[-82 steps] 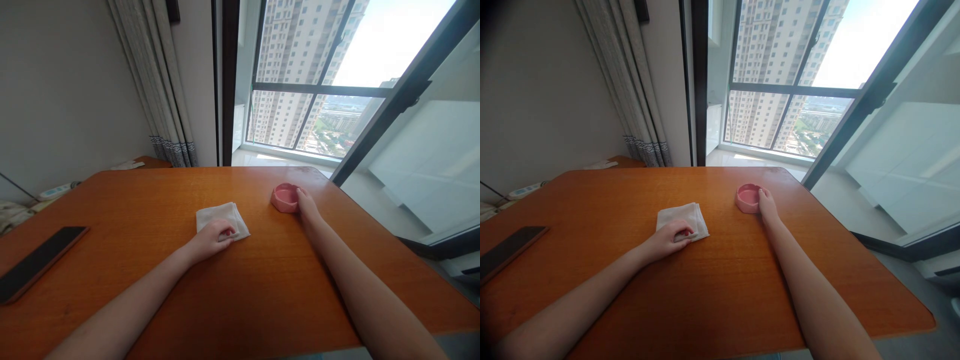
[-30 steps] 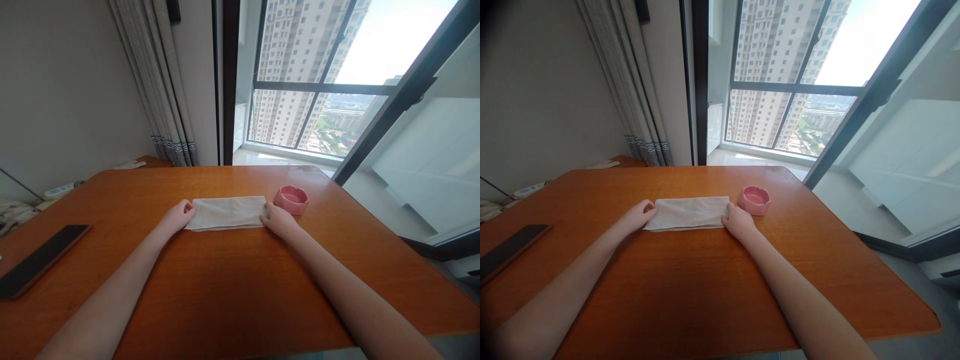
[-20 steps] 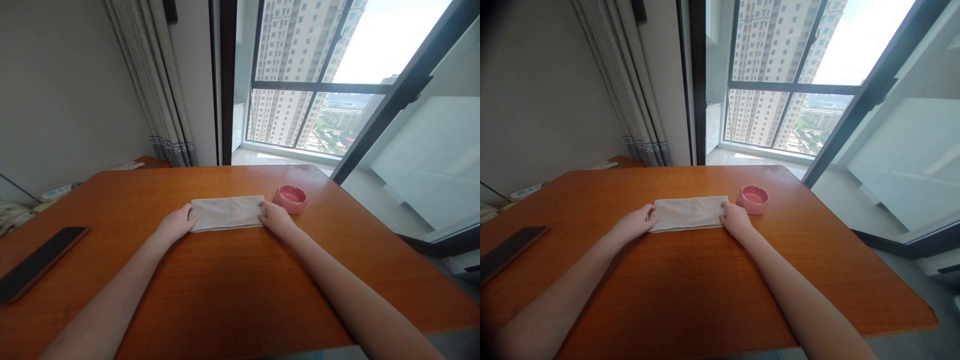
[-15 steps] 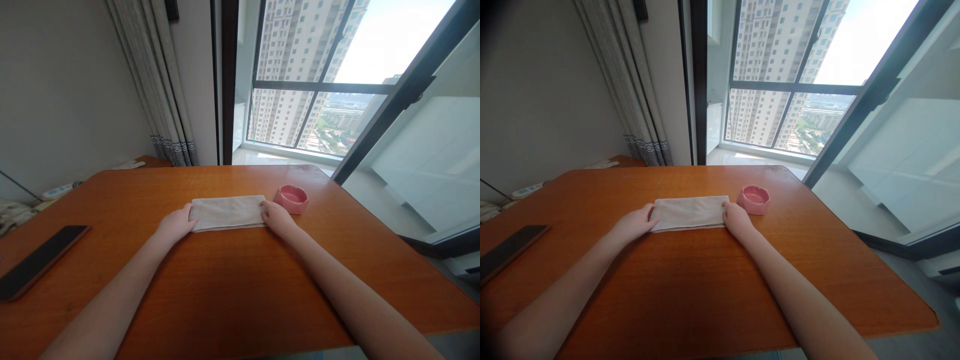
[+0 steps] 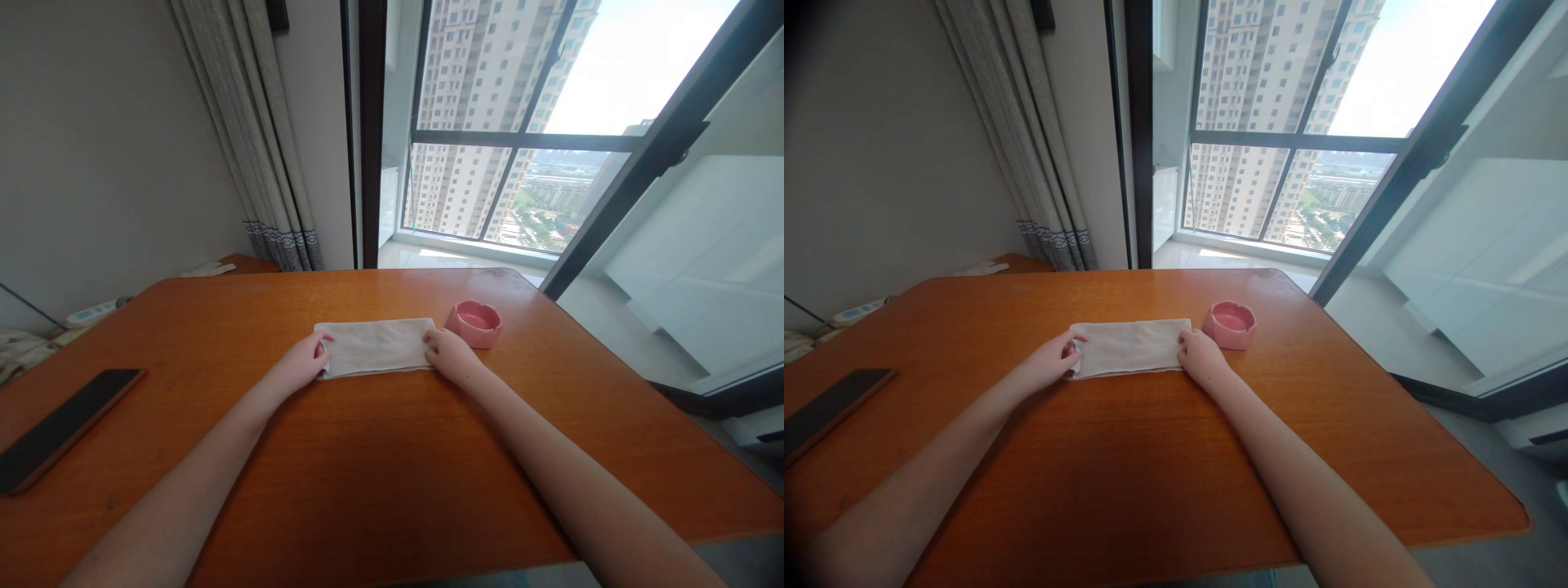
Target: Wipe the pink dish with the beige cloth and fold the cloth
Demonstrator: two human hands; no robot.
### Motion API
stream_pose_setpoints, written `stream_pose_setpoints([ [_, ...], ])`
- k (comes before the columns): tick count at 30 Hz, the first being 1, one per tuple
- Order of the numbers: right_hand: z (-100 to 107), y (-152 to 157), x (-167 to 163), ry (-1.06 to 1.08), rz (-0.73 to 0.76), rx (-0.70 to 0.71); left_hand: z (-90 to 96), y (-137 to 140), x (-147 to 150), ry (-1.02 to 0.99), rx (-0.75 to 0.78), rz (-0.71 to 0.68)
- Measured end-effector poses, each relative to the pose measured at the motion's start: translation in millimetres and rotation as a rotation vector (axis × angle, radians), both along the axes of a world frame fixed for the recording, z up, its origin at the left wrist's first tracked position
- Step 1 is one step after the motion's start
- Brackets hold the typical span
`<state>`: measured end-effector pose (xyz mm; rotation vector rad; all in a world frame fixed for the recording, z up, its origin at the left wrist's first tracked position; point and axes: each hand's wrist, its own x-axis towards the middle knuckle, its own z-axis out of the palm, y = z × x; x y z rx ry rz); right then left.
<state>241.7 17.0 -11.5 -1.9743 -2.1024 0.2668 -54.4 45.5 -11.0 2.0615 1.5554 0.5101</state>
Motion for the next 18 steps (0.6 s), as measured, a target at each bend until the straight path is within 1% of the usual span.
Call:
stream_pose_setpoints([
  [2, 0, 1, 0, 0.009, 0.003, 0.003, -1.3, -1, 2, 0.054, -0.013, 0.002],
  [6, -2, 3, 2, 0.026, -0.013, 0.009, 2.8, -2, -1, 0.189, 0.026, 0.035],
  [10, -3, 2, 1, -0.016, -0.017, 0.004, 7.0, -1, -7, 0.249, 0.004, 0.028],
  [12, -1, -2, -2, -0.072, -0.033, 0.036, 6.5, -2, -7, 0.286, -0.018, 0.000],
  [13, -1, -4, -4, -0.104, -0.045, 0.075, 5.8, -3, -6, 0.317, -0.007, -0.011],
  [15, 1, -8, -9, -0.145, -0.040, 0.184, 4.3, -6, -2, 0.390, 0.087, -0.004],
  [17, 0, -10, -14, -0.125, 0.032, 0.277, 2.7, -9, 6, 0.425, 0.252, 0.020],
  [18, -2, -10, -16, -0.099, 0.088, 0.299, 1.4, -10, 10, 0.411, 0.328, 0.005],
])
